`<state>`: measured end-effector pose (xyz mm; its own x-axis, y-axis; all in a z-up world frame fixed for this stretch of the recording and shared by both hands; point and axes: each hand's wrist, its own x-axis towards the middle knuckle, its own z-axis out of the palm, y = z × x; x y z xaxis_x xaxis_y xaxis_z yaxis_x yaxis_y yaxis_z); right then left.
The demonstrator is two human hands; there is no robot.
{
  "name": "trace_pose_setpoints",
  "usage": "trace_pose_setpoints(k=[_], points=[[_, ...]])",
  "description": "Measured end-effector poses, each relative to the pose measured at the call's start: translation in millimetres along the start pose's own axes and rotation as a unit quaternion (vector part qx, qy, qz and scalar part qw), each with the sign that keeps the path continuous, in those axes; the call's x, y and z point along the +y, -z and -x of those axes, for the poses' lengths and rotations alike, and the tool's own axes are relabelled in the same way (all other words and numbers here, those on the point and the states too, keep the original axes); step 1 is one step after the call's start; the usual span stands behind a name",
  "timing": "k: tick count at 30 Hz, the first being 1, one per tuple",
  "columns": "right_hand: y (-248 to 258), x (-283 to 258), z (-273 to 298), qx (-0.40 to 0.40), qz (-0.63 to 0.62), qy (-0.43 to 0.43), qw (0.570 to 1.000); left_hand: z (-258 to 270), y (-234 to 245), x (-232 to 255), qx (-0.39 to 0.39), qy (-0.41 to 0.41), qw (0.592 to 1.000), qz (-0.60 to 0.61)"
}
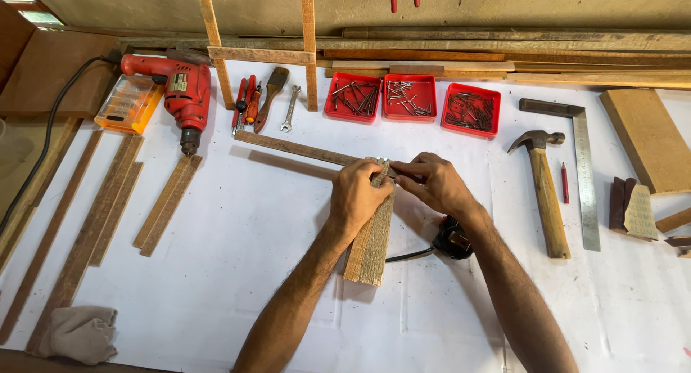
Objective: The person assembles a small wooden frame on a workbench, positioning and aligning thin wood strips into a ladder-like structure. They measure a strip with a tape measure, mark it with a pencil, file a stick, then hammer nails into the joints and pick up a power drill.
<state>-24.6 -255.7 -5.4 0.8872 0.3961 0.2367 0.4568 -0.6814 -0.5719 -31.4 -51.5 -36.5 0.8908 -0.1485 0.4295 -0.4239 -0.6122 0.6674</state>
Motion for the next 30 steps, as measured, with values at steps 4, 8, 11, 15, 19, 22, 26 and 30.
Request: trace_pose_setpoints(k=[4,8,11,15,19,22,26,30], points=[[0.7,-0.6,-2.2,-0.001,-0.004,0.006,1.0,-0.8,2.5,1.4,0.017,-0.011,1.0,0.001],[4.5,-3.4,-3.8,-0.015,-0.001,-0.017,1.0,-1.8,4.3,6.1,0.02,-0.004,1.0,-0.009],[3.1,-3.4,-2.5,-0.013,-0.013,-0.012,1.0,0.3,2.2,4.7,0.013,0.006,1.0,-0.008],[-0.9,3.3,0.2,-0.01,-0.014,-0.009,1.0,-2.5,-2.3,0.4,-0.02,0.009,0.999,-0.034],[5.5,-24.7,1.8,0.06,0.106,0.048,0.991,-9.3,13.3,12.4,-0.034,0.003,0.999,-0.039],[5.8,-35.4,3.9,0.032,0.151,0.029,0.988,-13.3,29.3,19.6,-0.061,0.015,0.998,-0.012],[6.3,-36.6,4.9,0.025,0.138,0.021,0.99,-13.9,32.0,15.2,-0.049,0.025,0.998,0.023],[3.5,-30.7,8.4,0.015,0.16,0.019,0.987,-13.1,25.6,3.8,-0.059,0.028,0.997,0.044]])
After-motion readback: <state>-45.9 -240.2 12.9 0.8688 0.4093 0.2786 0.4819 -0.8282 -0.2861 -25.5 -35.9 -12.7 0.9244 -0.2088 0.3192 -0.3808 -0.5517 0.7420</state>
